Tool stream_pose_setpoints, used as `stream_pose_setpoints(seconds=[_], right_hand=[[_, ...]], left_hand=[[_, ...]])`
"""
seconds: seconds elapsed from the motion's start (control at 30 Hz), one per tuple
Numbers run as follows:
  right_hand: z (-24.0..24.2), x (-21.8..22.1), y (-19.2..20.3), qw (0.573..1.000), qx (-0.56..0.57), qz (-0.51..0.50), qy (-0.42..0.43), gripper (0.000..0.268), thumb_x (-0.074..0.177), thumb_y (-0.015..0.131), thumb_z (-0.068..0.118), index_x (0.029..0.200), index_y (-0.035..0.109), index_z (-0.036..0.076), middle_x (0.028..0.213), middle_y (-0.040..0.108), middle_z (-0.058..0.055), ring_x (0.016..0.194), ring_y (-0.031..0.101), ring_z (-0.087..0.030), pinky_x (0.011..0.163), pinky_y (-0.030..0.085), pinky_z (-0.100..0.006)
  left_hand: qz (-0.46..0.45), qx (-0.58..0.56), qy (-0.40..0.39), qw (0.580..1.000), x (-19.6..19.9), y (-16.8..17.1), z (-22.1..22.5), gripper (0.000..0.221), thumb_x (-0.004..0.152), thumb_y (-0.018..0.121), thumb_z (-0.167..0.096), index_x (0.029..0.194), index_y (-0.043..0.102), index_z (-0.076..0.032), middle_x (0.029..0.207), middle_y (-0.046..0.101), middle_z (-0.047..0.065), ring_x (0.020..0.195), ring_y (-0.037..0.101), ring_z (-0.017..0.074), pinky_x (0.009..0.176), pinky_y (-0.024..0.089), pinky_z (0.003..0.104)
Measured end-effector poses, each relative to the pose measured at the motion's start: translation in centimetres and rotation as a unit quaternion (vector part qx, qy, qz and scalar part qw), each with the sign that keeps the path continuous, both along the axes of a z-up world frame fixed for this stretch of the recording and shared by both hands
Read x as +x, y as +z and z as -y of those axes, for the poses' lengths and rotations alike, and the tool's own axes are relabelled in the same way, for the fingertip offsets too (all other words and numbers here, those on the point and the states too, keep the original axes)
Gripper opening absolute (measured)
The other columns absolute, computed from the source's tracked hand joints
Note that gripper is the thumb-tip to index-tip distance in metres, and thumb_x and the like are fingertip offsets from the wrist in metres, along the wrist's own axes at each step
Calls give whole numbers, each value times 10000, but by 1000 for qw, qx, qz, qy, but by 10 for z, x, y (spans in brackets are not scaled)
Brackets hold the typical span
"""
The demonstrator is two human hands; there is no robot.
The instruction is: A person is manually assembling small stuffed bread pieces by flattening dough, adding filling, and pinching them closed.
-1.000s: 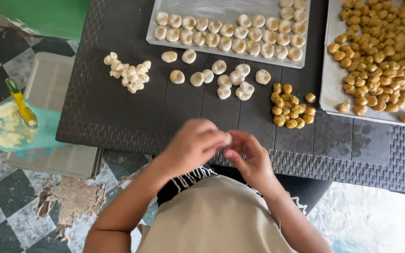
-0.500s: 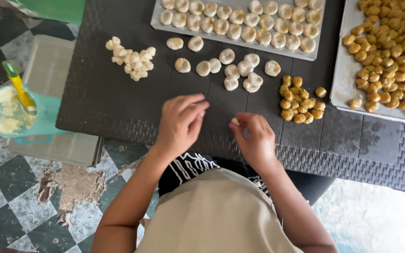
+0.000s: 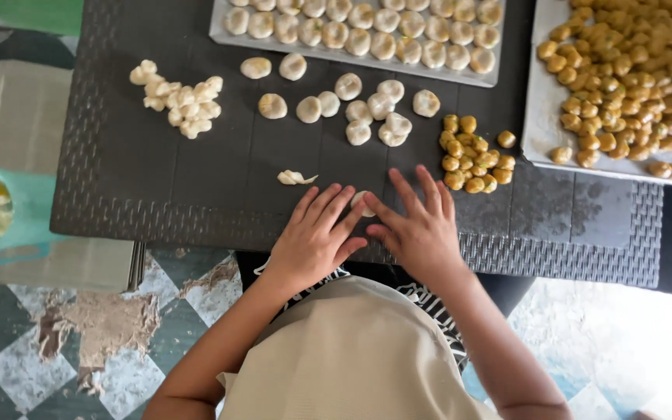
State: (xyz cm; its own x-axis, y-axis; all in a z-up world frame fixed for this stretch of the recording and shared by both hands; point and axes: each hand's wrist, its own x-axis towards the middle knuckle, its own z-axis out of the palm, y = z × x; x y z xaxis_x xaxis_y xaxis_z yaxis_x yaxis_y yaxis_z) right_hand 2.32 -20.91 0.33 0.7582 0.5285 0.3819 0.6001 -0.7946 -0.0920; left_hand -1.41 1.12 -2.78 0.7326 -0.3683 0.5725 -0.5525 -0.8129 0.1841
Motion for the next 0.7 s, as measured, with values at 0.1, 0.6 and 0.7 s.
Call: stream_pose_setpoints(seconds=[0.1,0.6,0.7], right_hand=[[42,54,-13,997,17,63,37,406,955,768,401,1360,750,377,1481,660,-55,1393,546,-461,1122,450,-557],[149,108,-15,988,-12,132,-84,313,1046,787,176,1352,824,225,916,651,-25,919,618,-265,888,524,-411],[91,70,19,975,214,-1,-62,109,1053,810,21,1137,843,82,1040,730,-53,850,664,-279,794,553,-399]], left_hand=[[0,2,-1,1000,0,-5,-1,582,1053,603,-530,1465,621,-120,1415,620,173,1340,601,379,1152,441,560],[-32,-44,121,991,17,-24,13,274,1052,630,-347,1272,740,-227,959,633,-14,876,628,242,722,461,412],[-82,-44,119,989,26,-22,20,211,943,737,-349,1112,774,-228,889,580,-13,850,587,254,728,435,436]])
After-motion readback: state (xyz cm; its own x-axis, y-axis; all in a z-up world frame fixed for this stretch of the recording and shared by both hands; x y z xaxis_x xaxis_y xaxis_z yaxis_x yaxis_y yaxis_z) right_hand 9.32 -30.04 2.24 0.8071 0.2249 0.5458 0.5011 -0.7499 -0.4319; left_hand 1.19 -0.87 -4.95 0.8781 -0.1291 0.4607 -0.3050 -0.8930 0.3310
